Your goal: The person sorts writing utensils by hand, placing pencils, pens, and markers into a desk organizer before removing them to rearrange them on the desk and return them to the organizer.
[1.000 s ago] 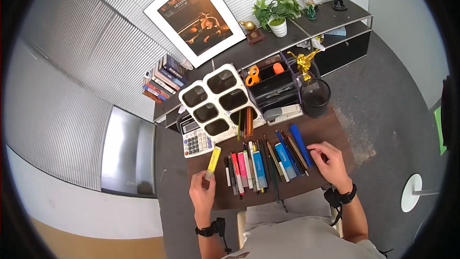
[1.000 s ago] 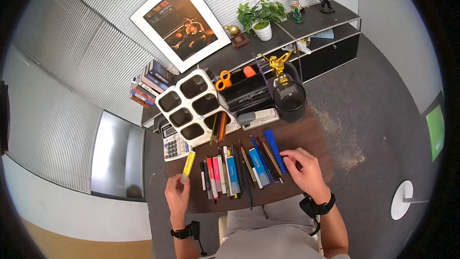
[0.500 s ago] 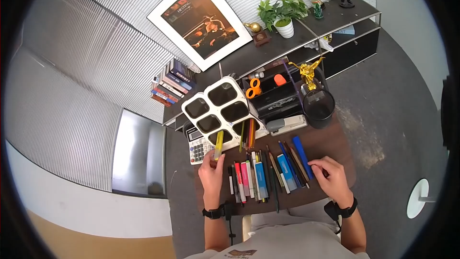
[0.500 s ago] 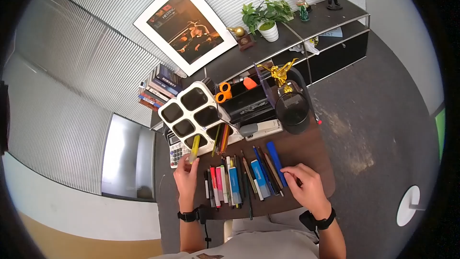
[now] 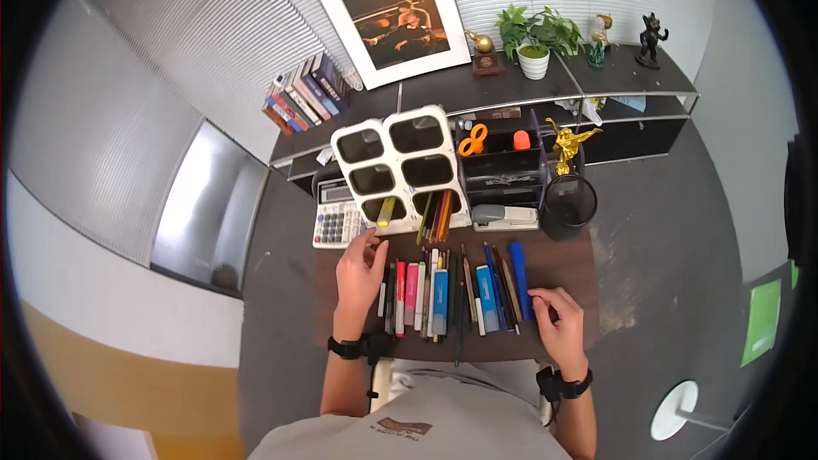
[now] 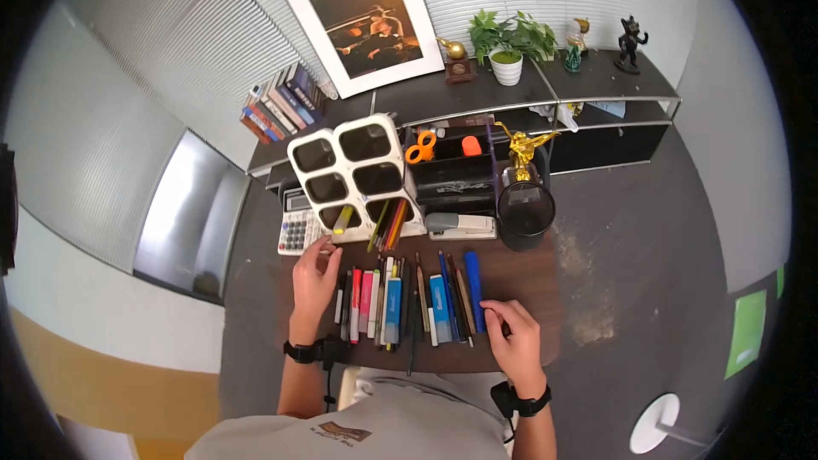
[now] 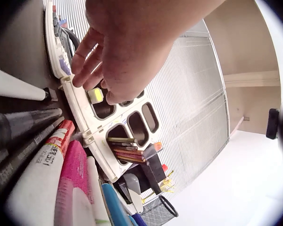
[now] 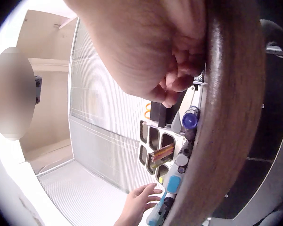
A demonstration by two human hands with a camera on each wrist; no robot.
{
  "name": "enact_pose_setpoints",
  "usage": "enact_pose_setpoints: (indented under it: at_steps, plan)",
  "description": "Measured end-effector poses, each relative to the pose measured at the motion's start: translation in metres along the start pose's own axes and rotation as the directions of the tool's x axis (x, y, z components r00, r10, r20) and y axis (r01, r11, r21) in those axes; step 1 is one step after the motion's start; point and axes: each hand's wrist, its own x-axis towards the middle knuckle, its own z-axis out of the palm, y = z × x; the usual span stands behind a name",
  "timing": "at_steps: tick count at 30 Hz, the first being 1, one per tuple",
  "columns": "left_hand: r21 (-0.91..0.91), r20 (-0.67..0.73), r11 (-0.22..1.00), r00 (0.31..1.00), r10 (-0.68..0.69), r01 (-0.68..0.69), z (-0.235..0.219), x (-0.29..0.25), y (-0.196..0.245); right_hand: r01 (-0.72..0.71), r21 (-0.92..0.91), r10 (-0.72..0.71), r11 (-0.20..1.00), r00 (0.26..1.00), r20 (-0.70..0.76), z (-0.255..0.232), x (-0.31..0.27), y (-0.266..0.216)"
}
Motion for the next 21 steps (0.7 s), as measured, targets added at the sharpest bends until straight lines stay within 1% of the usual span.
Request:
enact_pose_setpoints:
  at_steps: [3,4,6,7,8,9,11,12,16,17,19,21]
  plan:
    - [0.018,0.025,1.000,0.999,0.023,-0.024,-0.009,-0.012,0.002,-0.014,-0.031,0.014,0.999,1.000,0.000,0.002,-0.002,-0.001]
    - [0.026,0.061,1.000,0.998,0.001,-0.002,-0.016,-0.016,0.009,-0.009,-0.041,0.008,0.999,1.000,-0.012,0.004,-0.003,-0.001]
    - [0.024,0.055,0.996,0.995,0.080,-0.081,-0.026,-0.037,0.003,0.013,-0.070,-0.015,0.997,1.000,-0.027,0.006,-0.007,-0.002]
    - [0.024,0.055,0.992,0.991,0.123,-0.124,-0.028,-0.044,0.001,-0.009,-0.086,0.007,0.996,1.000,-0.021,0.006,-0.008,-0.002]
    - [-0.030,0.131,0.995,0.986,0.102,-0.099,-0.033,-0.055,-0.001,-0.030,-0.103,0.029,0.994,0.999,-0.014,0.006,-0.009,-0.002]
    - [-0.064,0.179,0.984,0.968,0.176,-0.167,-0.037,-0.065,0.001,-0.051,-0.120,0.051,0.991,0.999,-0.006,0.006,-0.012,-0.001]
    - [-0.137,0.256,0.947,0.913,0.318,-0.292,-0.049,-0.081,0.010,-0.033,-0.136,0.032,0.990,0.999,-0.012,0.008,-0.013,0.001]
    - [-0.172,0.297,0.927,0.880,0.371,-0.333,-0.047,-0.095,-0.002,-0.023,-0.145,0.021,0.989,1.000,-0.013,0.009,-0.013,0.002]
    - [-0.157,0.256,0.916,0.881,0.399,-0.369,-0.041,-0.122,-0.008,-0.007,-0.151,0.004,0.989,1.000,-0.023,0.013,-0.015,0.008]
    - [-0.162,0.263,0.920,0.883,0.388,-0.356,-0.041,-0.123,-0.010,-0.011,-0.160,0.006,0.987,1.000,-0.030,0.013,-0.016,0.009]
    - [-0.172,0.272,0.926,0.887,0.373,-0.337,-0.042,-0.122,-0.010,-0.044,-0.134,0.041,0.990,0.999,-0.026,0.014,-0.016,0.014]
    - [-0.173,0.252,0.926,0.894,0.372,-0.336,-0.042,-0.121,-0.010,-0.082,-0.117,0.078,0.990,0.996,-0.038,0.012,-0.016,0.023]
